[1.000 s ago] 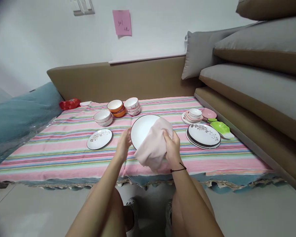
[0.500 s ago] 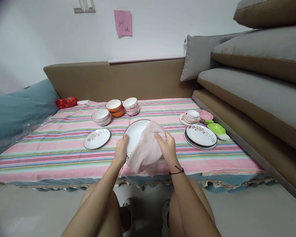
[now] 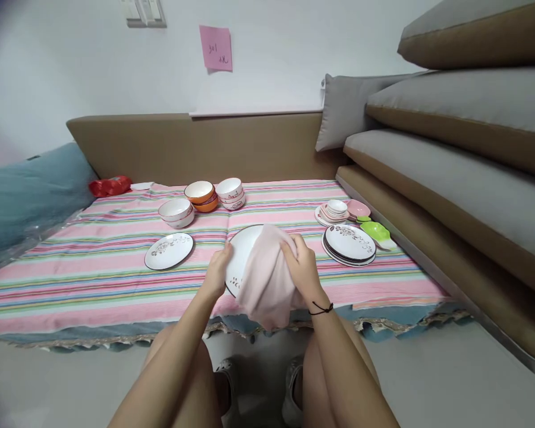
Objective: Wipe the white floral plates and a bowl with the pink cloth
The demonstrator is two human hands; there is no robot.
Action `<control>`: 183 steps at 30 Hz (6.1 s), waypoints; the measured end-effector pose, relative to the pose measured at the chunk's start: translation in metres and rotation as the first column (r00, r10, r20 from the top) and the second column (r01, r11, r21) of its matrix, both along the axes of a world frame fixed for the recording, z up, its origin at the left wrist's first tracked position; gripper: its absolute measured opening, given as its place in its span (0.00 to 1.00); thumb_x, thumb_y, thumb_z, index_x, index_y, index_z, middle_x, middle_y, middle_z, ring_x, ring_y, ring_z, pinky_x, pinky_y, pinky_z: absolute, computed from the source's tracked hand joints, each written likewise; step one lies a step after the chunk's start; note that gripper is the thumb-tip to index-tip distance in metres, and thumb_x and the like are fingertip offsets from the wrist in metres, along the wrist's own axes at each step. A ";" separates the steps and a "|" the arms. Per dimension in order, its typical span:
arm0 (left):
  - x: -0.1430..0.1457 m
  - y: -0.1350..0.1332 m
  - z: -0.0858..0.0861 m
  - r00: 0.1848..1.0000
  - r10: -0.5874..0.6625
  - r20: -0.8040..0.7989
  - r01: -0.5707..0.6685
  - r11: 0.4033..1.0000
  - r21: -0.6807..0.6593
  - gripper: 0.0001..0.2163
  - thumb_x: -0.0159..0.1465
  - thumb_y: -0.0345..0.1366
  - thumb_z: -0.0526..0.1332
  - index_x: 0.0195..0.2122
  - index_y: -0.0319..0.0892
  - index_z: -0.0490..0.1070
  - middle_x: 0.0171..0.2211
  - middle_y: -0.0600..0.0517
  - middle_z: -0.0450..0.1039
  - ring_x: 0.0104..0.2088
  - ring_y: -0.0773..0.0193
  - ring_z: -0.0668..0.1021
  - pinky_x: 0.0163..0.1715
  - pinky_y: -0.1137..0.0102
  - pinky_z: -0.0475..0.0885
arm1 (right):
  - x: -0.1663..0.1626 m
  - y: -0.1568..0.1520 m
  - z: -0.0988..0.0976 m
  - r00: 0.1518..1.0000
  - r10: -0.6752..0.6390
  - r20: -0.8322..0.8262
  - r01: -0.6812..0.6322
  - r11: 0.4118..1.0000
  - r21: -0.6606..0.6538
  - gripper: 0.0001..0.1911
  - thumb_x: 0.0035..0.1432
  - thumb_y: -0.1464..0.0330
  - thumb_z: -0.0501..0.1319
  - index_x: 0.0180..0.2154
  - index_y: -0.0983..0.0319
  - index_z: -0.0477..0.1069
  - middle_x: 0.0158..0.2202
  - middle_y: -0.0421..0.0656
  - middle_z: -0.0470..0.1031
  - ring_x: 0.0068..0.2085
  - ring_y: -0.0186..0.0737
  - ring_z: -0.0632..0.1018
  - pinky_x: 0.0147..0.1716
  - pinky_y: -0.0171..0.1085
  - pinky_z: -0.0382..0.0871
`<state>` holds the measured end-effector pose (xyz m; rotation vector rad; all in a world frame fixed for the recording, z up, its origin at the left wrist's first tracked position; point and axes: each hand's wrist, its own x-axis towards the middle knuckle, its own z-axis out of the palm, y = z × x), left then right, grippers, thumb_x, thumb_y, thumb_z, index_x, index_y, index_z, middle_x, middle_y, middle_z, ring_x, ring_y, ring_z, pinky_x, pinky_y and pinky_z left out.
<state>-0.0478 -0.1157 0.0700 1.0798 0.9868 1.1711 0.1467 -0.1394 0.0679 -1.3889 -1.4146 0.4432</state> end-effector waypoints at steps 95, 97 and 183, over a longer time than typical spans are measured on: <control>0.007 0.005 -0.003 0.778 0.182 0.601 0.004 0.956 -0.295 0.29 0.61 0.58 0.52 0.51 0.39 0.73 0.49 0.44 0.75 0.54 0.52 0.72 0.56 0.62 0.65 | -0.059 0.020 -0.021 0.805 -0.303 0.510 0.102 0.917 0.385 0.15 0.64 0.68 0.51 0.48 0.65 0.71 0.53 0.52 0.71 0.60 0.48 0.65 0.60 0.54 0.55; 0.006 0.006 -0.004 0.766 0.182 0.616 0.017 0.953 -0.303 0.30 0.61 0.58 0.52 0.52 0.39 0.72 0.50 0.44 0.74 0.55 0.52 0.72 0.57 0.62 0.65 | -0.058 0.022 -0.024 0.821 -0.180 0.542 -0.024 0.937 0.348 0.16 0.65 0.67 0.51 0.47 0.66 0.72 0.50 0.50 0.74 0.57 0.45 0.68 0.58 0.47 0.61; -0.011 -0.001 0.001 0.913 -0.082 0.399 0.177 0.962 -0.206 0.16 0.62 0.43 0.60 0.48 0.41 0.74 0.48 0.48 0.75 0.57 0.51 0.70 0.61 0.60 0.58 | -0.034 0.038 -0.006 0.995 0.027 0.100 -0.036 0.995 0.089 0.15 0.59 0.56 0.56 0.34 0.61 0.71 0.29 0.39 0.73 0.30 0.36 0.70 0.31 0.33 0.61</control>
